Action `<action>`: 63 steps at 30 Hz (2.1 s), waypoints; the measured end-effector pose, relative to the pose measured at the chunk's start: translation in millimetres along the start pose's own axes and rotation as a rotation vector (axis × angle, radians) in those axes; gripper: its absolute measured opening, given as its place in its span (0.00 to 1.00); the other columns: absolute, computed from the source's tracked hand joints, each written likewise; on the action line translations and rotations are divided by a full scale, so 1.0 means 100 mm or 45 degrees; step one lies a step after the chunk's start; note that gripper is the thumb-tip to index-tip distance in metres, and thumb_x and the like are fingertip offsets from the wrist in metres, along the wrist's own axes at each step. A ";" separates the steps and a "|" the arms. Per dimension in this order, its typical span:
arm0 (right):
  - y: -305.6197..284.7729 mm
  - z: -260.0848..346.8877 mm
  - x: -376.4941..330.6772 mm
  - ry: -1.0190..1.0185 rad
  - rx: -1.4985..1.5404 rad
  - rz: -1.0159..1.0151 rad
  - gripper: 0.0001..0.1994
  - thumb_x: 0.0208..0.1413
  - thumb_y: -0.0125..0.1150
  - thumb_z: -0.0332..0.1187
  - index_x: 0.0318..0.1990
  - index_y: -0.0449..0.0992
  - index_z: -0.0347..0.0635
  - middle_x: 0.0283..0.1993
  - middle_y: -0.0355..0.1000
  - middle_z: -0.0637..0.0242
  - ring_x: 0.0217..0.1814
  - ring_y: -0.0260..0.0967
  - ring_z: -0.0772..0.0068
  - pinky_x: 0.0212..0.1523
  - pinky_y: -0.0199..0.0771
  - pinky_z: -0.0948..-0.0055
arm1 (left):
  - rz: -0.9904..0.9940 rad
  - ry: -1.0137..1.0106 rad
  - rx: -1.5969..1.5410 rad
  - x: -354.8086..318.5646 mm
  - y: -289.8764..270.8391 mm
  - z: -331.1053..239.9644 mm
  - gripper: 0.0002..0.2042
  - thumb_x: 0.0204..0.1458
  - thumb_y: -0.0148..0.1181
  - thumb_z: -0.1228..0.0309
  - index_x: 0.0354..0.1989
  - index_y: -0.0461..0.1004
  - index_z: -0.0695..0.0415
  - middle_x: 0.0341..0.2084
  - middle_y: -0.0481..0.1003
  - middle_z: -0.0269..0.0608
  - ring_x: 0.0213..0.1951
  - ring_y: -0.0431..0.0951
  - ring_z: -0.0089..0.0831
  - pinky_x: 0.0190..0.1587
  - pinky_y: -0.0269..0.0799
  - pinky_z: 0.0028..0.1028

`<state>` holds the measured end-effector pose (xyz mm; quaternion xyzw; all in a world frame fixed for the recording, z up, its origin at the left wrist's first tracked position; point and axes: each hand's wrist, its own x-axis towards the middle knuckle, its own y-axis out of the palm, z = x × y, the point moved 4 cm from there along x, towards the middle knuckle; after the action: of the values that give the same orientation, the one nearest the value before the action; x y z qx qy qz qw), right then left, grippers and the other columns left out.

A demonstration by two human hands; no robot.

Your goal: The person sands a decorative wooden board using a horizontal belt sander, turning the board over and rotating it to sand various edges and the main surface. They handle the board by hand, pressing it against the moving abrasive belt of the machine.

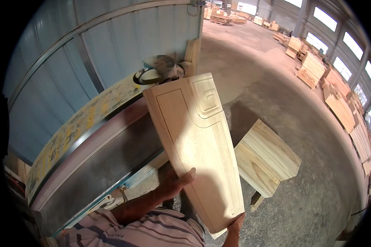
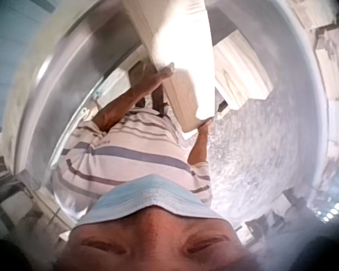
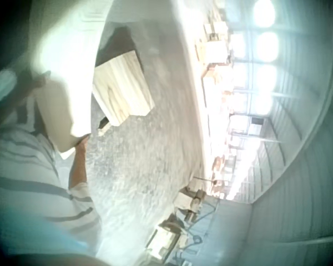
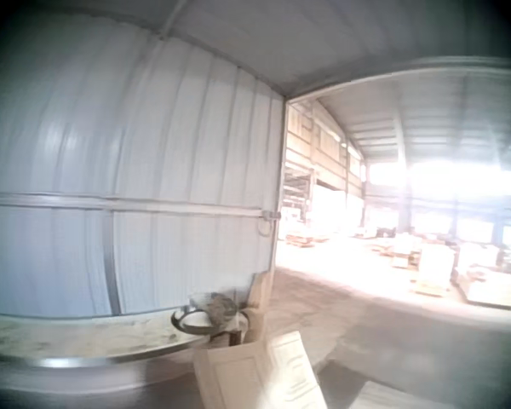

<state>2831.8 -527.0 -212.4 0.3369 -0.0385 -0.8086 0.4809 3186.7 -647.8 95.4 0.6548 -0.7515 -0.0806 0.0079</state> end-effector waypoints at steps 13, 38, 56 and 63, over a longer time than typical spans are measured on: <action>0.04 0.88 -0.31 -0.832 -1.176 0.155 0.29 0.64 0.30 0.48 0.61 0.53 0.30 0.60 0.57 0.52 0.63 0.53 0.62 0.63 0.50 0.68 | -0.584 -0.328 -1.047 -0.27 -0.76 1.57 0.34 0.44 0.65 0.53 0.58 0.59 0.54 0.53 0.65 0.39 0.56 0.63 0.38 0.57 0.60 0.41; 1.23 0.74 -0.44 -0.210 -0.399 0.443 0.31 0.61 0.35 0.53 0.64 0.50 0.41 0.64 0.52 0.59 0.64 0.52 0.62 0.63 0.54 0.62 | -0.940 -0.527 -0.856 0.25 -1.18 1.95 0.34 0.40 0.69 0.55 0.53 0.63 0.61 0.47 0.69 0.45 0.48 0.71 0.41 0.49 0.68 0.43; 1.60 0.56 -0.31 0.065 -0.341 -0.070 0.28 0.61 0.36 0.53 0.58 0.60 0.39 0.56 0.62 0.57 0.56 0.63 0.61 0.56 0.65 0.64 | -0.937 -0.552 -0.847 0.47 -1.66 2.13 0.31 0.44 0.66 0.58 0.54 0.62 0.59 0.47 0.69 0.42 0.49 0.70 0.38 0.50 0.68 0.39; 1.50 0.45 -0.25 0.103 -0.220 -0.139 0.24 0.58 0.46 0.51 0.54 0.64 0.44 0.52 0.64 0.67 0.51 0.62 0.68 0.52 0.62 0.68 | -0.829 -0.526 -0.908 0.44 -1.63 2.07 0.30 0.47 0.63 0.56 0.55 0.62 0.60 0.50 0.68 0.42 0.50 0.69 0.38 0.51 0.67 0.39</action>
<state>2926.3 -598.9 -106.9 0.3283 0.0692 -0.8196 0.4645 3316.2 -689.4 -134.3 0.7816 -0.4207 -0.4571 0.0566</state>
